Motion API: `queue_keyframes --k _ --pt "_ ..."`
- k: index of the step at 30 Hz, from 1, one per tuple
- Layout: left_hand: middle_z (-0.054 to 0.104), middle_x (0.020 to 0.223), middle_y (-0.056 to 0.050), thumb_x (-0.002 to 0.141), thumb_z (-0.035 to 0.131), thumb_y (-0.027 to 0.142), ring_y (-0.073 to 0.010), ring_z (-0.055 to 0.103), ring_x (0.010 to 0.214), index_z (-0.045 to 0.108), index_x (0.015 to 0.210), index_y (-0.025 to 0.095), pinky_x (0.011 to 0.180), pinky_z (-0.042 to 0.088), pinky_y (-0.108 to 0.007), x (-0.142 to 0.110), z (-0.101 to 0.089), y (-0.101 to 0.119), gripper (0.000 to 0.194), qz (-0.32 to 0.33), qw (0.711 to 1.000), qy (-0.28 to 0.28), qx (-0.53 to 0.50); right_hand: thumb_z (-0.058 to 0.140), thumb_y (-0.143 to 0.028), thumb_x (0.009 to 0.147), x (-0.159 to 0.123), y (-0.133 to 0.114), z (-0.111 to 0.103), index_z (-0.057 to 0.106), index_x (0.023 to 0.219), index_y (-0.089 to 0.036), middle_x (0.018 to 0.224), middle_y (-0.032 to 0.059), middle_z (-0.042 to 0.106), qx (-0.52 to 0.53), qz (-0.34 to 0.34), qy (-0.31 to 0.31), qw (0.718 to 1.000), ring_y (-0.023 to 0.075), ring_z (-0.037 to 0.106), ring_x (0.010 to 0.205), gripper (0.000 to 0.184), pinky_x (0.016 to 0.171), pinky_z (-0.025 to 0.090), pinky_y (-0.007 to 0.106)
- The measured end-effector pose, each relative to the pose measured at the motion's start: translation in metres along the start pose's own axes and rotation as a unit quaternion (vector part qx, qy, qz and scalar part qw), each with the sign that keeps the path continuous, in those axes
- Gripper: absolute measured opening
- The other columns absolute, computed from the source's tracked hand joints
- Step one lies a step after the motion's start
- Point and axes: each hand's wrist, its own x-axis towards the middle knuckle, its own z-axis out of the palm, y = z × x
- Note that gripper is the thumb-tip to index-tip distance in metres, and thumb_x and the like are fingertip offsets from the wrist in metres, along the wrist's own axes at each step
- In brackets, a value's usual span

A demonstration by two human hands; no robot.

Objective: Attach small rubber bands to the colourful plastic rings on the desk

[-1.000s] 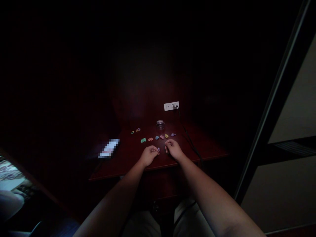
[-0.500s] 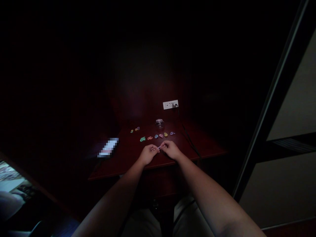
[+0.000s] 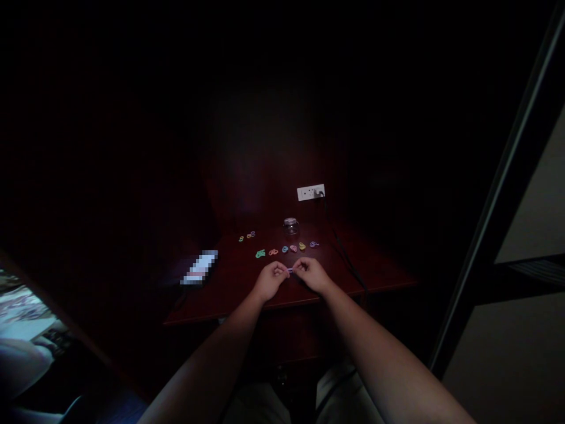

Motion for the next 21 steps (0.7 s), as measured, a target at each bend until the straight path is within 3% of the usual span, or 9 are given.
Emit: queue_keyframes --k 11,16,21 --pt "0.058 0.064 -0.001 0.066 0.053 0.021 -0.0083 0.051 0.058 0.053 0.073 0.013 0.057 0.038 -0.019 0.001 -0.001 -0.001 0.010 0.003 1.000 0.008 -0.010 0.052 -0.026 0.065 -0.002 -0.003 0.002 0.054 0.065 -0.014 0.052 -0.0025 0.047 0.002 -0.013 0.012 1.000 0.0079 0.040 0.047 0.012 0.045 0.032 0.019" --pt "0.058 0.064 -0.002 0.066 0.054 0.024 -0.0089 0.052 0.058 0.052 0.075 0.014 0.057 0.039 -0.020 0.001 -0.002 0.001 0.014 0.000 0.999 0.006 -0.038 0.049 -0.024 0.065 0.015 0.013 -0.013 0.052 0.063 -0.015 0.056 -0.0005 0.050 -0.029 0.011 0.144 0.989 0.0103 0.045 0.052 0.010 0.049 0.035 0.020" --pt "0.058 0.065 -0.002 0.066 0.053 0.025 -0.0098 0.052 0.060 0.052 0.071 0.013 0.058 0.039 -0.021 0.001 -0.002 0.004 0.013 -0.009 0.999 -0.011 -0.051 0.044 -0.021 0.067 0.040 0.035 -0.045 0.052 0.061 -0.017 0.059 0.0002 0.054 -0.168 0.078 0.258 0.948 0.0115 0.048 0.055 0.011 0.053 0.035 0.021"
